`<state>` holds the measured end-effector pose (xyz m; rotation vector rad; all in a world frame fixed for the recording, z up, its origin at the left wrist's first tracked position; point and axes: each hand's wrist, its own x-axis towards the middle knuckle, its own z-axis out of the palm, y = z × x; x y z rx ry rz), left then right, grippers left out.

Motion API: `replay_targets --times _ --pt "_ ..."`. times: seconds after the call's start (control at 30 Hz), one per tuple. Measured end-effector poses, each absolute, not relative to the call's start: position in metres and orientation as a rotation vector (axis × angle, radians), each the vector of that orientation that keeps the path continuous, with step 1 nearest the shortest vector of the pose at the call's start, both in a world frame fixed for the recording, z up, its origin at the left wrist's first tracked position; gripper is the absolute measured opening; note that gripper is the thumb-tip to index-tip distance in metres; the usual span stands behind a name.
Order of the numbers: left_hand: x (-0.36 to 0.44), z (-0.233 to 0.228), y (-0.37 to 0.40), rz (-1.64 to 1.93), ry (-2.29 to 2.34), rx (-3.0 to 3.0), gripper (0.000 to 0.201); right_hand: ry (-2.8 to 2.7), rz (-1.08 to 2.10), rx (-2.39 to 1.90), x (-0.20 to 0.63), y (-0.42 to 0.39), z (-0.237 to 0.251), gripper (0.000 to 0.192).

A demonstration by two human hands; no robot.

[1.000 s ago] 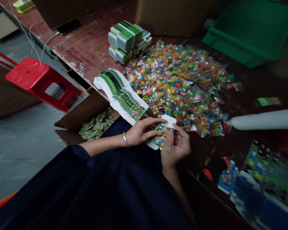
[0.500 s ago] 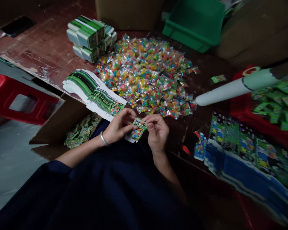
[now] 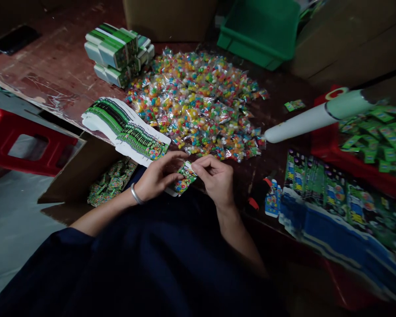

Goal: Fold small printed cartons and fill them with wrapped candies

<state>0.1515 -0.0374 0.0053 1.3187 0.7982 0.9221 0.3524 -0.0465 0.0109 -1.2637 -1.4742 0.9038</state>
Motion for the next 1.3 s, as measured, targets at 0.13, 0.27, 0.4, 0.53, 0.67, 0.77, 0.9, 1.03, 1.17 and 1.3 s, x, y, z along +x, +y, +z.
replay_targets --times 0.13,0.27,0.4,0.53,0.67,0.77,0.9,1.03,1.17,1.3 --pt "0.15 0.002 -0.04 0.91 0.802 1.28 0.029 -1.61 0.694 -1.221 0.346 -0.06 0.004 0.009" --pt "0.148 -0.002 -0.043 0.848 0.817 1.233 0.023 -1.68 0.609 -1.217 0.348 -0.07 -0.009 0.002" --pt "0.144 -0.005 -0.041 0.842 0.823 1.179 0.025 -1.75 0.722 -1.209 0.359 -0.059 -0.017 0.009" --pt "0.136 -0.01 -0.03 0.865 0.968 1.194 0.032 -1.935 0.398 -1.421 0.371 -0.027 -0.028 0.019" --pt "0.13 -0.015 -0.024 0.895 1.018 1.102 0.041 -2.24 0.233 -1.492 0.37 -0.004 -0.043 0.024" --pt "0.128 -0.015 -0.025 0.876 0.959 0.961 0.055 -2.271 0.172 -1.552 0.365 0.004 -0.052 0.015" --pt "0.128 -0.013 -0.025 0.784 0.912 0.901 0.056 -2.259 0.118 -1.587 0.366 0.009 -0.057 0.015" --pt "0.127 -0.016 -0.024 0.777 0.948 0.878 0.034 -2.071 0.191 -1.515 0.378 0.007 -0.047 0.015" --pt "0.128 -0.018 -0.022 0.833 0.988 0.909 0.032 -1.454 0.317 -1.423 0.386 -0.005 -0.017 0.007" --pt "0.134 -0.018 -0.022 0.798 0.946 0.996 0.034 -1.254 0.531 -1.338 0.377 -0.023 0.017 0.01"
